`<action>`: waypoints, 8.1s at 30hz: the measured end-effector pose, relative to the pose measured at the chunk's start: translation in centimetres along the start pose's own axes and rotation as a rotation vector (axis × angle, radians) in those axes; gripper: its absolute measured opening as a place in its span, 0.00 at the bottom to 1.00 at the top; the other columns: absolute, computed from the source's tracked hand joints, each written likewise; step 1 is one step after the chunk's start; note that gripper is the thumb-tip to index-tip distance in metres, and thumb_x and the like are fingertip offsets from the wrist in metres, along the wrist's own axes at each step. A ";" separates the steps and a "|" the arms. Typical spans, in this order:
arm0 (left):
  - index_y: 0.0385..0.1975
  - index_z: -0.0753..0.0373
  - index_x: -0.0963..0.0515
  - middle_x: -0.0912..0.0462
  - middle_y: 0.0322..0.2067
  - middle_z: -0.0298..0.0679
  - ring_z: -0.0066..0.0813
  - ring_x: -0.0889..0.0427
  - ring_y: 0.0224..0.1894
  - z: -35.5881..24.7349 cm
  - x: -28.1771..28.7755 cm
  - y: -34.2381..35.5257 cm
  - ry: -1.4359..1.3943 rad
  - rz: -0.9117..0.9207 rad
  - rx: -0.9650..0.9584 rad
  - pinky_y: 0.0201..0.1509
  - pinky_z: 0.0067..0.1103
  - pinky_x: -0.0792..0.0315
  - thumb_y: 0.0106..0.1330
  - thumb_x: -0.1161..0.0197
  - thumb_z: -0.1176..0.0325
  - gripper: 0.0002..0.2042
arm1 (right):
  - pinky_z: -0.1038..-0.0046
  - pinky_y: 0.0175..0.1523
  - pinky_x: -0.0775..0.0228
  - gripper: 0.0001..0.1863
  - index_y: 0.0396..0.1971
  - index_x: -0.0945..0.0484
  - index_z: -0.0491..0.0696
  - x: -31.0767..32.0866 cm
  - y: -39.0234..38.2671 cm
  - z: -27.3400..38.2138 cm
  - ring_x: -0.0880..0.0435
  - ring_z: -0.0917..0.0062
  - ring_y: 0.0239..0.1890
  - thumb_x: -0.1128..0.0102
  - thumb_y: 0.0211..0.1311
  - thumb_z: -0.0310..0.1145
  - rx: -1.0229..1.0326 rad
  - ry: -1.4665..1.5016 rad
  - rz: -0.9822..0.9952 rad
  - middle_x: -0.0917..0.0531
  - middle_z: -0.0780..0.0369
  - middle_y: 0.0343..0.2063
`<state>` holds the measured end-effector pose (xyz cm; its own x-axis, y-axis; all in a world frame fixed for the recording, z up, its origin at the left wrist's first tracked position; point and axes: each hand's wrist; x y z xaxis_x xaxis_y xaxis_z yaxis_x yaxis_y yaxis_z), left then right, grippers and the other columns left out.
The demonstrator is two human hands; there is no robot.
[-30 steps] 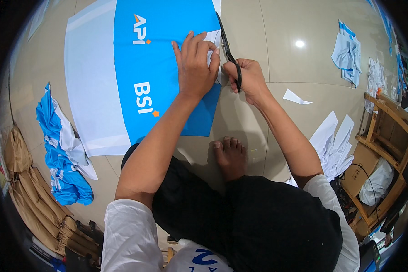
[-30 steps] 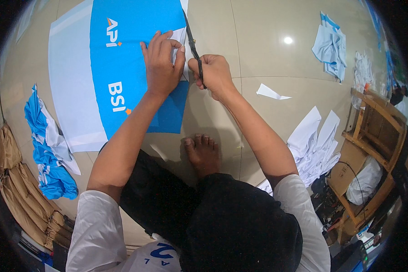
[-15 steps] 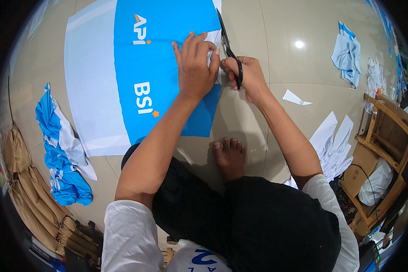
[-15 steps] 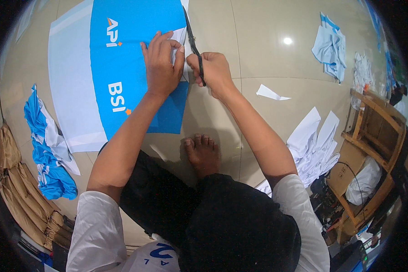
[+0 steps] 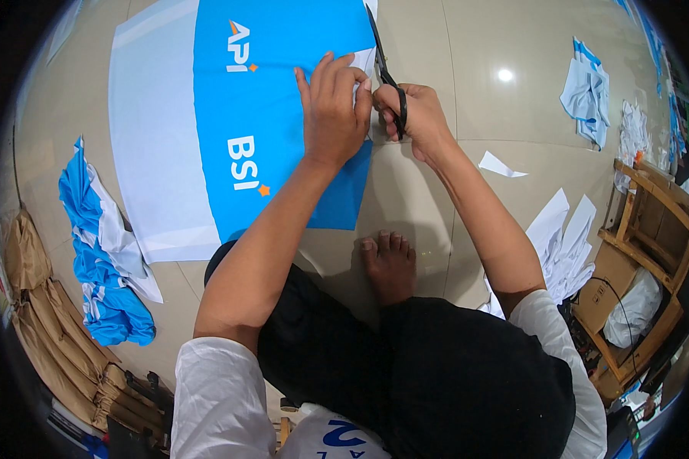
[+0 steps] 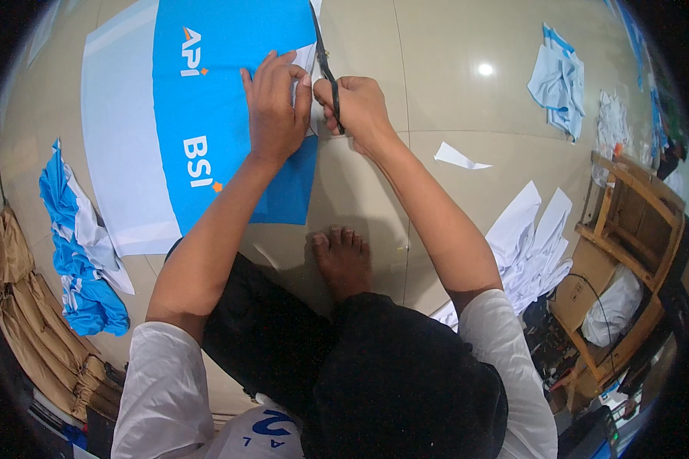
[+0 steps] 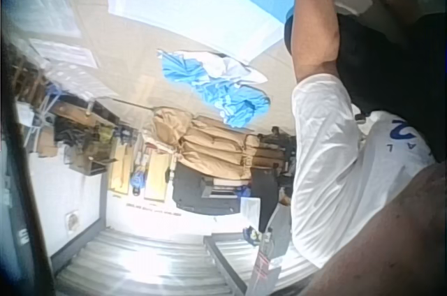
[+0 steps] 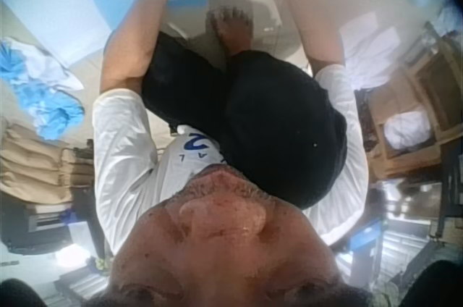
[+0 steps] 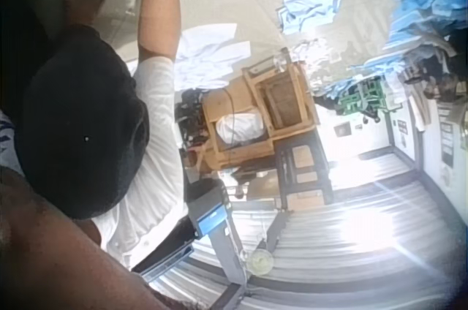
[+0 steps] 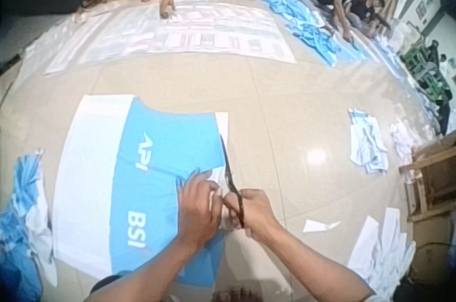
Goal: The person sits on the floor and uses scissors to cut a large piece of blue and white fabric along a curved pattern. After cutting, the person lifts the fabric to inspect the shape and then folds it.
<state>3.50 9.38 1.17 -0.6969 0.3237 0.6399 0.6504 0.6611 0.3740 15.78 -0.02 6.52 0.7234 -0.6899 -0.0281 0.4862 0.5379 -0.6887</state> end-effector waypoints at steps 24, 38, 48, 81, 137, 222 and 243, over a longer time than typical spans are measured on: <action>0.47 0.58 0.23 0.17 0.63 0.45 0.55 0.26 0.74 0.0 0.0 0.0 -0.035 -0.009 0.008 0.80 0.69 0.54 0.78 0.38 0.69 0.04 | 0.76 0.21 0.36 0.15 0.22 0.23 0.47 0.0 -0.2 0.5 0.26 0.82 0.17 0.29 0.61 0.39 -0.001 -0.039 0.012 0.24 0.67 0.18; 0.47 0.59 0.22 0.17 0.62 0.45 0.56 0.25 0.73 0.0 0.0 0.0 -0.041 -0.020 -0.003 0.79 0.68 0.53 0.78 0.38 0.69 0.05 | 0.78 0.18 0.37 0.13 0.22 0.22 0.44 -0.1 0.7 0.7 0.26 0.83 0.16 0.28 0.57 0.35 0.011 0.028 0.018 0.23 0.65 0.17; 0.48 0.59 0.23 0.17 0.63 0.45 0.56 0.26 0.73 0.0 0.0 0.1 -0.039 -0.012 0.006 0.80 0.68 0.53 0.78 0.38 0.69 0.05 | 0.77 0.20 0.36 0.15 0.21 0.24 0.47 -0.2 0.4 0.8 0.26 0.83 0.17 0.29 0.61 0.38 0.021 -0.035 0.013 0.24 0.67 0.18; 0.49 0.60 0.23 0.18 0.64 0.47 0.57 0.26 0.73 0.0 0.2 0.0 -0.072 -0.023 0.015 0.80 0.66 0.53 0.77 0.39 0.73 0.05 | 0.78 0.18 0.35 0.13 0.23 0.21 0.42 -0.3 2.2 1.7 0.24 0.82 0.16 0.28 0.58 0.34 0.045 0.032 0.054 0.23 0.65 0.18; 0.48 0.61 0.24 0.18 0.64 0.49 0.60 0.25 0.72 0.0 0.2 0.0 -0.084 -0.040 -0.004 0.79 0.67 0.50 0.77 0.40 0.72 0.05 | 0.75 0.20 0.36 0.16 0.22 0.23 0.44 -1.1 5.5 4.4 0.25 0.82 0.18 0.26 0.59 0.37 0.112 -0.003 0.065 0.23 0.64 0.19; 0.48 0.62 0.24 0.19 0.63 0.51 0.61 0.25 0.71 -0.6 0.5 0.4 -0.064 -0.011 -0.007 0.79 0.66 0.50 0.78 0.41 0.70 0.06 | 0.47 0.47 0.19 0.13 0.28 0.12 0.43 0.3 11.9 7.2 0.10 0.46 0.36 0.30 0.56 0.40 0.655 -0.924 -0.517 0.12 0.43 0.29; 0.84 0.53 0.39 0.46 0.83 0.58 0.77 0.57 0.83 3.9 0.1 1.9 0.533 0.117 0.082 0.79 0.73 0.66 0.83 0.53 0.42 0.35 | 0.49 0.44 0.21 0.28 0.33 0.14 0.45 24.5 -0.8 -4.2 0.11 0.46 0.37 0.30 0.67 0.59 0.381 -1.128 -1.056 0.10 0.48 0.30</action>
<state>3.50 13.27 -0.73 -0.3583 0.0243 0.9333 0.6739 0.6985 0.2406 31.06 -19.46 3.34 -0.1116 -0.2114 0.9710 0.9467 0.2744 0.1686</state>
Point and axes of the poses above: each hand's wrist, its own y-axis towards the middle knuckle, its own x-axis out of the back of the hand, z = x × y
